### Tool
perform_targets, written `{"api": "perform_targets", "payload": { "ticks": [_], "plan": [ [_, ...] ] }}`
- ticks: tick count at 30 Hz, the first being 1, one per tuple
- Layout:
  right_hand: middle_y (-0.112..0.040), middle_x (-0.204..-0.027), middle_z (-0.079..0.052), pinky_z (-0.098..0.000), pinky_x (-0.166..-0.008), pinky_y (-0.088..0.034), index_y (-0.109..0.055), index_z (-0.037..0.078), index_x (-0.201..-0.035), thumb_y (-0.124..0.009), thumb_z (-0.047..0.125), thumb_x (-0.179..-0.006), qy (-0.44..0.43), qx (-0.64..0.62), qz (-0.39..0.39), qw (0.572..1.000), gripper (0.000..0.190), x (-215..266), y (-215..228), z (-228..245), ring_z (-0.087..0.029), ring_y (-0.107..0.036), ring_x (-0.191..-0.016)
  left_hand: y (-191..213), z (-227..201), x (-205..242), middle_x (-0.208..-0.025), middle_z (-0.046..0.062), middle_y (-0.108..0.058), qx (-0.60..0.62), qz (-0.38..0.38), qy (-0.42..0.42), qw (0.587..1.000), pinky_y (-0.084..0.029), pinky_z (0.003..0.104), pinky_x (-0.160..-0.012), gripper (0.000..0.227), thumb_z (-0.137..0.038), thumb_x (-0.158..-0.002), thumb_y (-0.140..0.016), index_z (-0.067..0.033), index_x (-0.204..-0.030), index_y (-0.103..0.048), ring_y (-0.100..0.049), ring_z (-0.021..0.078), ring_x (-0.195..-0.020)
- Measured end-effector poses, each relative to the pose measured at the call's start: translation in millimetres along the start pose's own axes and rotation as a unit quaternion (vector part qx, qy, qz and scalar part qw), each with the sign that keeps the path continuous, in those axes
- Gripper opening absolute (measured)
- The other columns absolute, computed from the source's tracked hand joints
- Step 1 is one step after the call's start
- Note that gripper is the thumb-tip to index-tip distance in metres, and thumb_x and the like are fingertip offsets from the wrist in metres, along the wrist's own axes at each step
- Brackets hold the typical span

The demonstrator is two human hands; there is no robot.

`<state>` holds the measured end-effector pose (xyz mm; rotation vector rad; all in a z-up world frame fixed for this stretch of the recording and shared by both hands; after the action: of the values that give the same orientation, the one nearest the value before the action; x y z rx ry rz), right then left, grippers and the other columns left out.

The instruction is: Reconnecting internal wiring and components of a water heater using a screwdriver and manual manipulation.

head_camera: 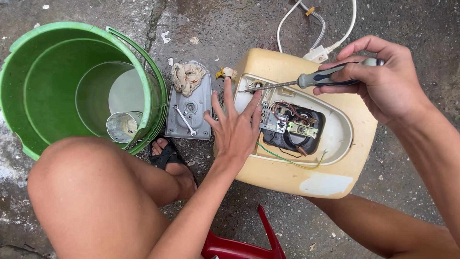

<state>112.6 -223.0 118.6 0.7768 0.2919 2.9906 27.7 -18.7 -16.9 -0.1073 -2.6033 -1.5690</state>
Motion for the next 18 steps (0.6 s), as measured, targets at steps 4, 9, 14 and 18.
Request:
{"api": "perform_targets", "payload": {
  "ticks": [4,9,14,18],
  "plan": [
    [-0.072,-0.103,-0.023,-0.0431,-0.082,-0.076,-0.057,0.002,-0.095,-0.062,-0.015,-0.085,-0.009,0.001,-0.001,1.000,0.021,-1,-3,-1,-0.036,-0.080,-0.094,1,0,0,-0.167,0.019,-0.016,-0.006,0.013,-0.001,1.000,-0.034,0.071,-0.092,0.042,-0.044,-0.106,-0.039,-0.0460,-0.144,-0.056,-0.026,0.0530,-0.142],
    [-0.073,-0.105,-0.027,-0.0429,-0.080,-0.075,-0.056,0.003,-0.095,-0.060,-0.015,-0.083,-0.003,-0.012,-0.002,1.000,0.022,-1,-2,-5,-0.041,-0.080,-0.091,-11,2,-2,-0.167,0.017,-0.024,-0.017,0.037,-0.022,0.999,-0.034,0.069,-0.103,0.047,-0.047,-0.107,-0.036,-0.0426,-0.153,-0.045,-0.029,0.0424,-0.150],
    [-0.073,-0.104,-0.026,-0.0404,-0.083,-0.077,-0.057,0.005,-0.095,-0.063,-0.013,-0.085,0.013,0.004,-0.015,1.000,0.021,10,-12,0,-0.036,-0.082,-0.095,-21,4,0,-0.167,0.023,-0.019,0.021,0.022,-0.048,0.998,-0.026,0.066,-0.115,0.046,-0.040,-0.109,-0.036,-0.0350,-0.154,-0.044,-0.020,0.0420,-0.154],
    [-0.073,-0.107,-0.023,-0.0388,-0.082,-0.075,-0.050,0.005,-0.107,-0.071,-0.014,-0.086,0.086,0.077,0.023,0.993,0.035,20,-28,3,-0.031,-0.080,-0.095,-22,4,0,-0.166,0.025,-0.021,0.012,0.013,-0.064,0.998,-0.026,0.065,-0.118,0.046,-0.039,-0.110,-0.035,-0.0342,-0.155,-0.043,-0.022,0.0427,-0.154]
  ]
}}
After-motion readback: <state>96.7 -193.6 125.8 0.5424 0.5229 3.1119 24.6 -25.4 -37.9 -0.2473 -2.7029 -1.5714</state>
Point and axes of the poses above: each hand's wrist, its own x-axis away from the middle knuckle, its own y-axis out of the back of the hand, z = x × y, the point moved 3 cm from there along -x, towards the middle knuckle
